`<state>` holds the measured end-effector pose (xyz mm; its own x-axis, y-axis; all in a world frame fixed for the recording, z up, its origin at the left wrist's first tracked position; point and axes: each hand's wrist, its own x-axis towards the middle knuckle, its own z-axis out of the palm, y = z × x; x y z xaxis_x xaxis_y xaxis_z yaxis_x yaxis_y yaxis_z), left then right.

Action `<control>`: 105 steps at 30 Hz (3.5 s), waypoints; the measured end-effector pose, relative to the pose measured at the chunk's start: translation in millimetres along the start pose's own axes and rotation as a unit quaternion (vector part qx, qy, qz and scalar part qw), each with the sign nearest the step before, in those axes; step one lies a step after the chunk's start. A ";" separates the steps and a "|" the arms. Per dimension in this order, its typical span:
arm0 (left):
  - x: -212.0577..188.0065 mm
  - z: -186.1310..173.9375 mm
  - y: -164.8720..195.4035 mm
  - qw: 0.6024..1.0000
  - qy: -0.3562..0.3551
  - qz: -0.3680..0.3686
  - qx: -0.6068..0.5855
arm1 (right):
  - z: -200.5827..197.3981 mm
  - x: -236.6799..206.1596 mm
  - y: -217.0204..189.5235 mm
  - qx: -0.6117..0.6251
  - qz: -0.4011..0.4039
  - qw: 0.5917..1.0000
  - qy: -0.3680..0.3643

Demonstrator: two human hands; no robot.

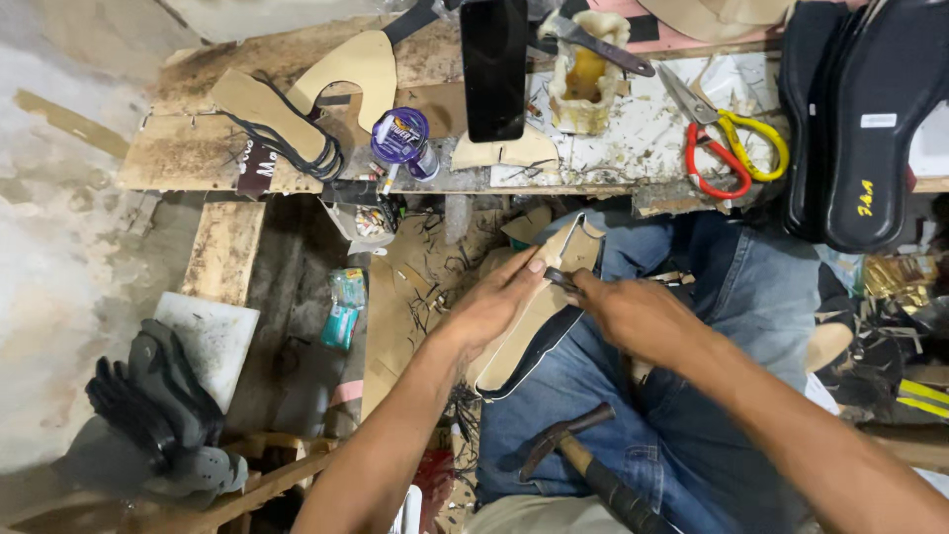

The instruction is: The person sits on the floor and uses a hammer and a metal punch to tap along the edges of a beige high-heeled shoe. They repeatedly reposition the shoe, tap different sections, and inspect the seam between the upper and sole.

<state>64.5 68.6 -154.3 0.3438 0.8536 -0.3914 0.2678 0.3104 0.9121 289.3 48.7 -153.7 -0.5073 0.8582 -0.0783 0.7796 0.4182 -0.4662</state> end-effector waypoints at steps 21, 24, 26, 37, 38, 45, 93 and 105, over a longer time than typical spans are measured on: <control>-35.5 24.3 -15.8 0.968 -0.009 0.142 0.209 | 50.7 -62.7 -26.0 0.099 0.013 0.941 0.323; -53.8 39.0 -8.8 0.960 0.053 0.167 0.218 | 39.0 -68.7 -40.4 0.067 0.080 0.970 0.219; -67.1 45.8 -1.8 0.977 0.087 0.128 0.146 | 27.2 -74.4 -58.6 0.063 0.117 0.976 0.171; -163.0 25.5 -35.9 0.936 0.093 0.194 -0.277 | -30.7 -106.3 -125.0 0.065 0.106 0.990 0.071; -171.3 19.1 -43.2 0.932 0.073 0.141 -0.327 | -28.9 -108.1 -126.9 0.049 0.116 0.991 0.034; -194.1 10.3 -61.5 0.994 -0.034 0.099 0.013 | -3.7 -122.2 -132.2 -0.041 0.116 0.986 -0.111; -100.6 54.9 -59.0 0.970 0.005 0.141 0.196 | 62.0 -127.6 -66.2 -0.049 0.078 0.988 0.124; -136.6 57.7 -46.1 0.962 0.061 0.247 0.098 | 38.0 -193.2 -69.7 0.094 0.064 0.987 0.112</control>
<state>57.2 -86.4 -149.9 0.3683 0.9229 0.1126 0.2677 -0.2212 0.9378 319.0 -157.6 -139.6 -0.2998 0.9532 0.0396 0.7386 0.2581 -0.6228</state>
